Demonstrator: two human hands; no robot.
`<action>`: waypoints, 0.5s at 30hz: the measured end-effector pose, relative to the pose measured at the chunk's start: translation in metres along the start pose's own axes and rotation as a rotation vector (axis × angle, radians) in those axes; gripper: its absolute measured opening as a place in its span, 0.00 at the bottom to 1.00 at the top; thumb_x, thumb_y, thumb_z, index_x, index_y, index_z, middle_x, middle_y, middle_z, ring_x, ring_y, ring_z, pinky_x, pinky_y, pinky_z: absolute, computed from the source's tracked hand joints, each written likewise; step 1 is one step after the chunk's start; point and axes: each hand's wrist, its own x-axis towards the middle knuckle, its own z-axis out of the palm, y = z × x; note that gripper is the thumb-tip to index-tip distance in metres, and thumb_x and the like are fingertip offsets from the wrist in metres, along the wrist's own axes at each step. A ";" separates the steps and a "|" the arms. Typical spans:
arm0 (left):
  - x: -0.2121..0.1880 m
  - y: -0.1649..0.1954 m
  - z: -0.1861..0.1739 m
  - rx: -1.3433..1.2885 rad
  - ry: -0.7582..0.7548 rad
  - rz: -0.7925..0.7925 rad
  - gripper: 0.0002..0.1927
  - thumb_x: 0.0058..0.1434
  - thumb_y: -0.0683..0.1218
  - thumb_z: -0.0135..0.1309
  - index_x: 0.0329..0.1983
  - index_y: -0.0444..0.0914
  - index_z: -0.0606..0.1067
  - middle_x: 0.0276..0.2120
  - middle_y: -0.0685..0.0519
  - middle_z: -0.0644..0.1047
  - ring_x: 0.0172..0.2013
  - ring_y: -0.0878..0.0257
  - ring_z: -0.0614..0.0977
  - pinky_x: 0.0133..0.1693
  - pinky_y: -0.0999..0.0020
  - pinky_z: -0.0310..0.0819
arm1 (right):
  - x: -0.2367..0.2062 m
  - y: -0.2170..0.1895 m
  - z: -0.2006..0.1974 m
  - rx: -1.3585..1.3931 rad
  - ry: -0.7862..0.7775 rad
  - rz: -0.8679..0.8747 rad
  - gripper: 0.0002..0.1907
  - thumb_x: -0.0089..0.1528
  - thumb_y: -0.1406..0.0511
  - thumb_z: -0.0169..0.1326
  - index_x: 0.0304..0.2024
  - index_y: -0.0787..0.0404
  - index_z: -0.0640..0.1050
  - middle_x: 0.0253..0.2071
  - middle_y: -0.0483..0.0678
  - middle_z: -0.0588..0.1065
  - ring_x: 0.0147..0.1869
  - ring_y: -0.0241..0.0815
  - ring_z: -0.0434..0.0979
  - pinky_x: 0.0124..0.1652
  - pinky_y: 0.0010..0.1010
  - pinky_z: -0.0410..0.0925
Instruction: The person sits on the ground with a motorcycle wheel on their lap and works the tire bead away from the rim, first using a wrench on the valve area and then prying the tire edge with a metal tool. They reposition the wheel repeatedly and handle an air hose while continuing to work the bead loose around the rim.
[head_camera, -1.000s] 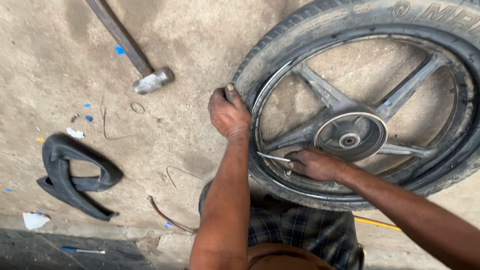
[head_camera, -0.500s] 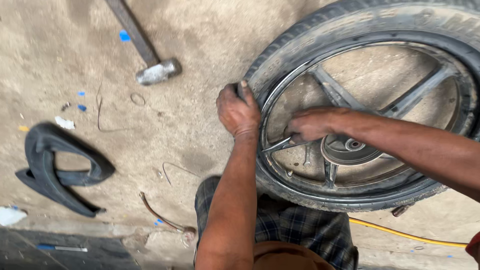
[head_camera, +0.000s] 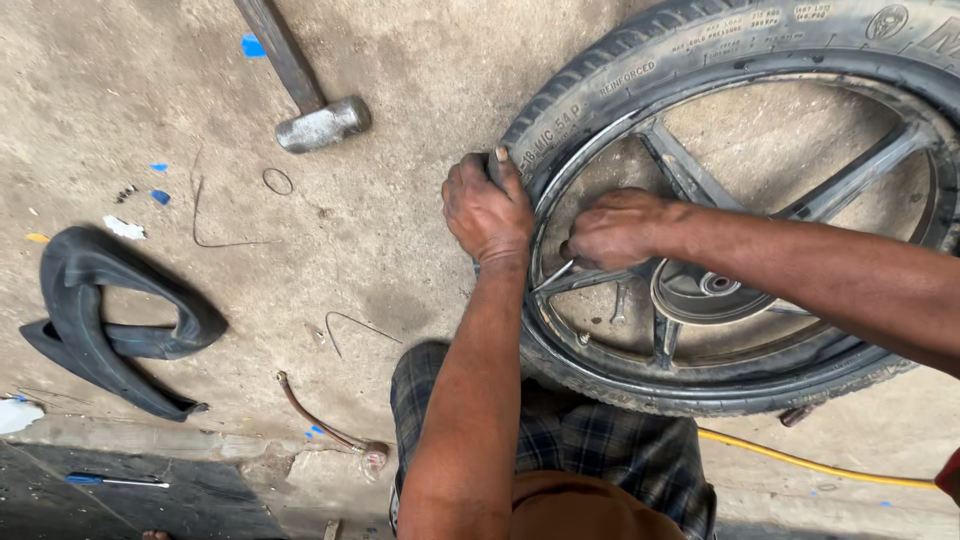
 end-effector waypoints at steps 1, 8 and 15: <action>0.000 0.000 0.000 -0.004 0.036 0.029 0.27 0.69 0.62 0.44 0.43 0.33 0.77 0.42 0.39 0.78 0.46 0.40 0.77 0.50 0.46 0.70 | 0.002 -0.002 0.000 0.023 0.008 0.000 0.16 0.65 0.54 0.50 0.48 0.52 0.82 0.43 0.55 0.79 0.53 0.56 0.79 0.55 0.49 0.71; 0.001 0.001 -0.003 -0.040 0.008 0.040 0.26 0.68 0.62 0.44 0.41 0.35 0.77 0.41 0.40 0.79 0.45 0.40 0.77 0.49 0.46 0.70 | -0.008 -0.064 0.048 1.121 -0.154 0.275 0.14 0.67 0.56 0.49 0.46 0.58 0.75 0.29 0.48 0.69 0.29 0.48 0.67 0.30 0.43 0.61; -0.001 -0.004 -0.003 -0.080 0.032 0.070 0.25 0.69 0.61 0.45 0.43 0.34 0.76 0.42 0.41 0.78 0.46 0.41 0.78 0.50 0.47 0.70 | -0.003 -0.126 0.110 1.338 0.322 0.390 0.18 0.64 0.62 0.52 0.55 0.61 0.74 0.24 0.45 0.71 0.23 0.38 0.68 0.25 0.36 0.64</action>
